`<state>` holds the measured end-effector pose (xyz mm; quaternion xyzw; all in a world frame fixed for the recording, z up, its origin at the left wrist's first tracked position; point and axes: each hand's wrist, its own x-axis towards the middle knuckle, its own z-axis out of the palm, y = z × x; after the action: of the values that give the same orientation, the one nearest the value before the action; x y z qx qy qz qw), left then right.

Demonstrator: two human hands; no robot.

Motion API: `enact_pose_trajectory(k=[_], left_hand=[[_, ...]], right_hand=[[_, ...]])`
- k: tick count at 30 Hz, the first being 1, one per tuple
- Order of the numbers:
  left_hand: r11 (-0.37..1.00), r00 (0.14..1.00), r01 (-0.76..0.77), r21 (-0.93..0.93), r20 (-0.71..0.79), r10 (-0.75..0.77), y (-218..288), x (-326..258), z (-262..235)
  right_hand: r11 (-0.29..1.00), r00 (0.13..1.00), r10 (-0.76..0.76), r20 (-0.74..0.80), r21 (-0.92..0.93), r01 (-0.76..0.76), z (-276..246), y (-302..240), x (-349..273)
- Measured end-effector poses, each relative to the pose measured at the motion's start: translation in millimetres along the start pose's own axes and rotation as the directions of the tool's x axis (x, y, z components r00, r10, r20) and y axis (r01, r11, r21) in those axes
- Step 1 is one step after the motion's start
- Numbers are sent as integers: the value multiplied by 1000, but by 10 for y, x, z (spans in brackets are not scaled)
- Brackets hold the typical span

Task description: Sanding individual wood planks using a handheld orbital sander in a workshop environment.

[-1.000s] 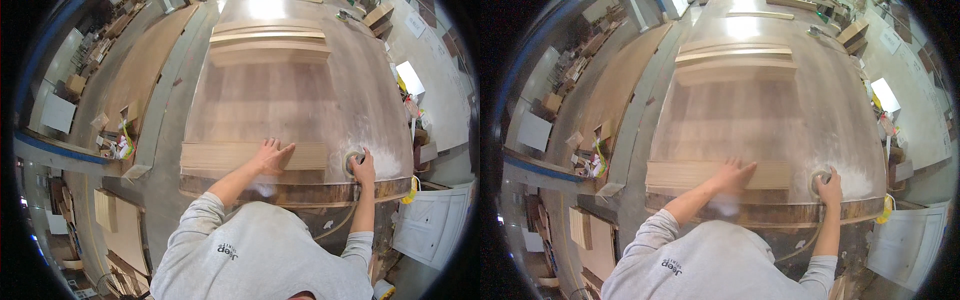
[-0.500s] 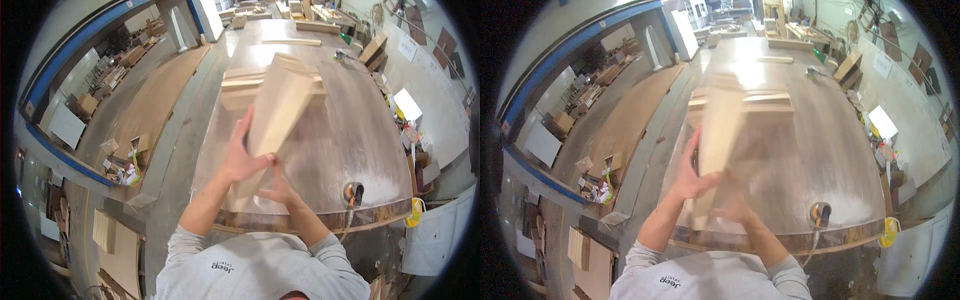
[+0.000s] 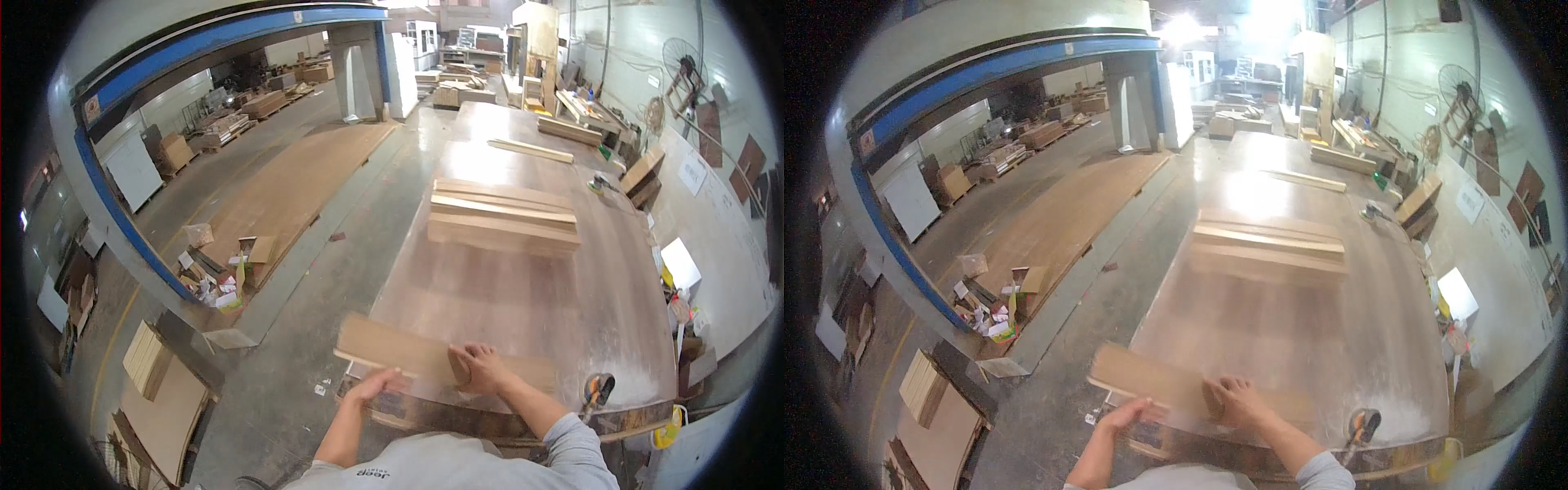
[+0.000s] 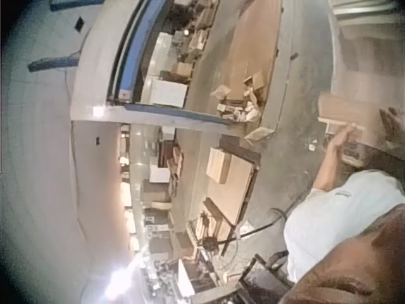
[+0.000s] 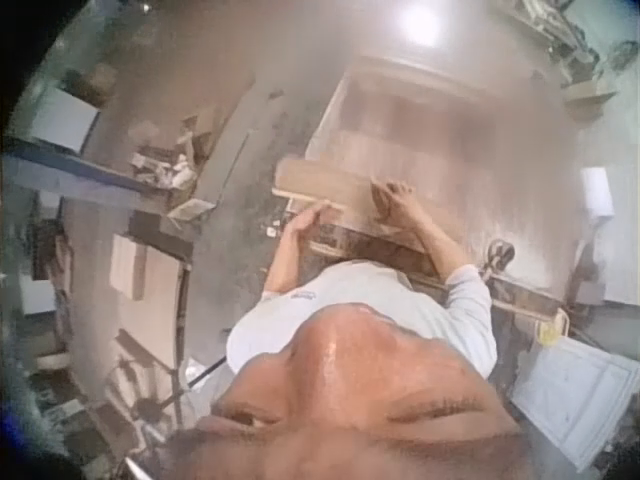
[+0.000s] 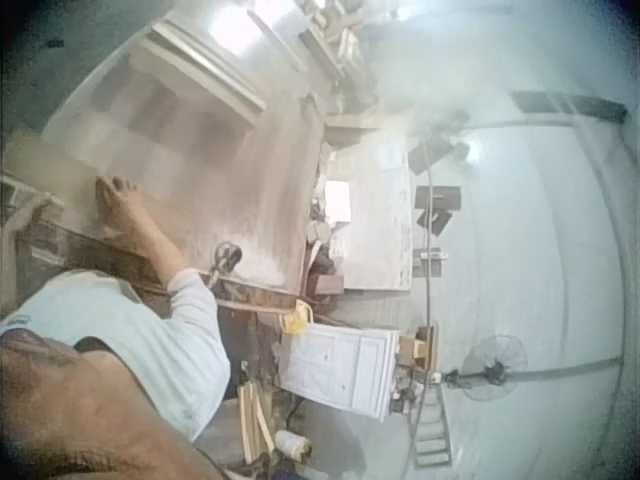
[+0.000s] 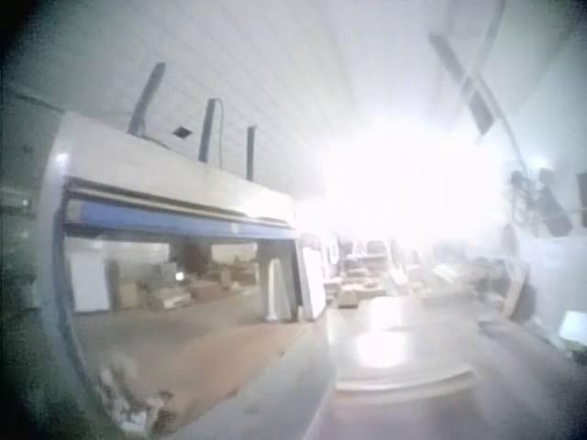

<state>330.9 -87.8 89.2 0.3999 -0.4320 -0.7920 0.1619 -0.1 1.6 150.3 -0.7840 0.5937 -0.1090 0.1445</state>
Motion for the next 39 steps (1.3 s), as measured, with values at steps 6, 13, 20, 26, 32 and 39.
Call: enact_pose_trajectory(k=[6,13,20,26,32,39], left_hand=[[800,881,-72,596,-339,331,375,-461,182],[-68,735,-217,974,209,645,180,427,433],[101,880,138,985,-169,444,468,107,-428],[572,785,-23,820,-339,518,269,60,-1055],[793,854,-80,604,-369,367,211,246,-704],[816,896,-65,574,-327,301,173,265,-801]], right_hand=[[972,967,149,209,-212,-104,501,157,-74],[977,989,142,45,-168,-132,291,-84,19],[981,991,133,26,-146,-127,461,-39,-106],[990,991,116,63,-85,-111,296,-168,-31],[987,991,129,34,-100,-125,278,-174,-14],[990,992,127,-20,-63,-128,321,-147,9]])
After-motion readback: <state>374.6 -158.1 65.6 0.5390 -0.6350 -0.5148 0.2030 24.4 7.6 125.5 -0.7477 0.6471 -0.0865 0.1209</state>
